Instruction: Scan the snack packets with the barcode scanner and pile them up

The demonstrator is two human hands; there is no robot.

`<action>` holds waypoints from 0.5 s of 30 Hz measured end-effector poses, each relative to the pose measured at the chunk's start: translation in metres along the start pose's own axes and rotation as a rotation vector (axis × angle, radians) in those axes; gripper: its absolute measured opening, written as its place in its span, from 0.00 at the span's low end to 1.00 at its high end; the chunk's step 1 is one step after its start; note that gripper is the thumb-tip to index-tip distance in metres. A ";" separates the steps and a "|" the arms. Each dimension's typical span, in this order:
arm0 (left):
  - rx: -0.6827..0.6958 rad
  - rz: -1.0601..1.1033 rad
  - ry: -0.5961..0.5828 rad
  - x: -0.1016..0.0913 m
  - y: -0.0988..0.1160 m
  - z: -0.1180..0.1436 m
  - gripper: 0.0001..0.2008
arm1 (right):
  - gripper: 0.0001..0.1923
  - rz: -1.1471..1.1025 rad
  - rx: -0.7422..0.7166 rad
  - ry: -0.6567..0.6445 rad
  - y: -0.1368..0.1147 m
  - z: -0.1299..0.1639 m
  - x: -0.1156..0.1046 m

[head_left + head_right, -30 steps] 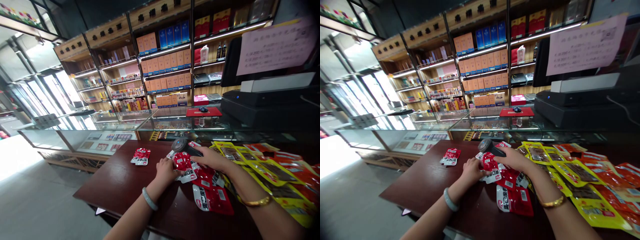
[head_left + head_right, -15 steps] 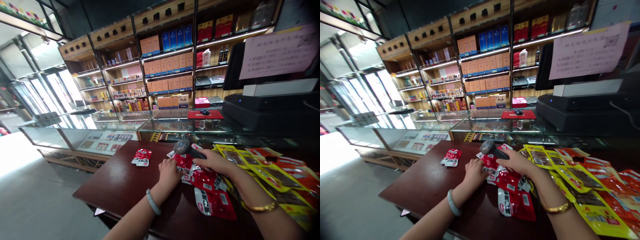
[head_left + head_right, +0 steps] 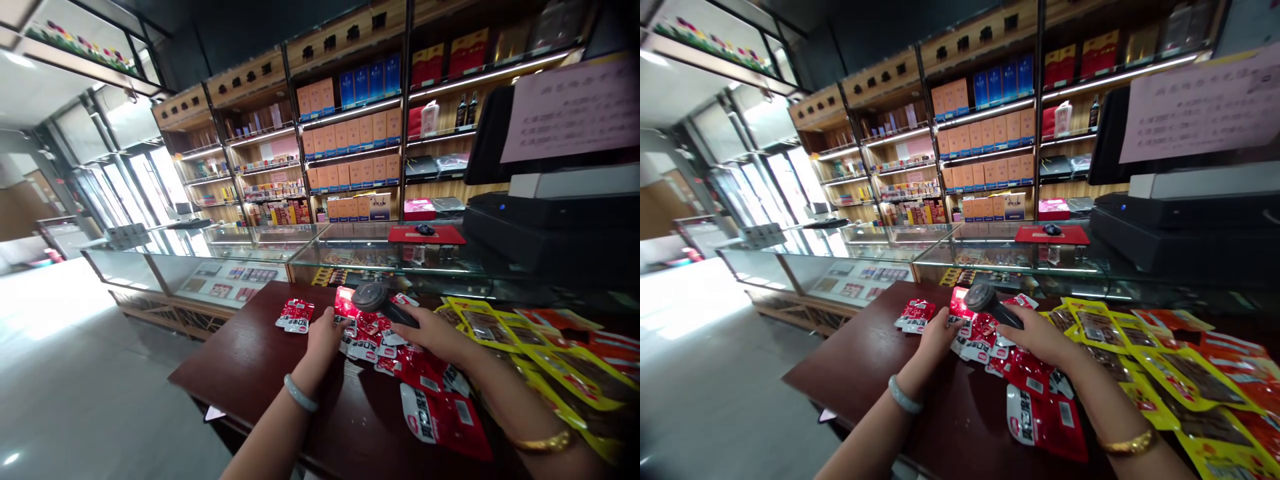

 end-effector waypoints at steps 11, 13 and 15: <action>-0.309 -0.244 0.161 -0.040 -0.054 -0.019 0.19 | 0.28 -0.010 -0.010 0.039 0.000 -0.001 0.014; -0.383 -0.258 0.205 -0.045 -0.067 -0.022 0.22 | 0.28 -0.012 -0.007 0.034 0.002 -0.001 0.015; -0.407 -0.269 0.311 -0.047 -0.070 -0.022 0.30 | 0.28 -0.013 -0.002 0.018 0.004 -0.003 0.015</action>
Point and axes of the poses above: each hand's wrist, its own z-axis away from the middle knuckle, its own x-axis out of the palm, y = z × x, the point moved 4 cm from there along -z, towards the middle knuckle, and after that the axes turned 2 degrees about -x, right-handed, at the moved point
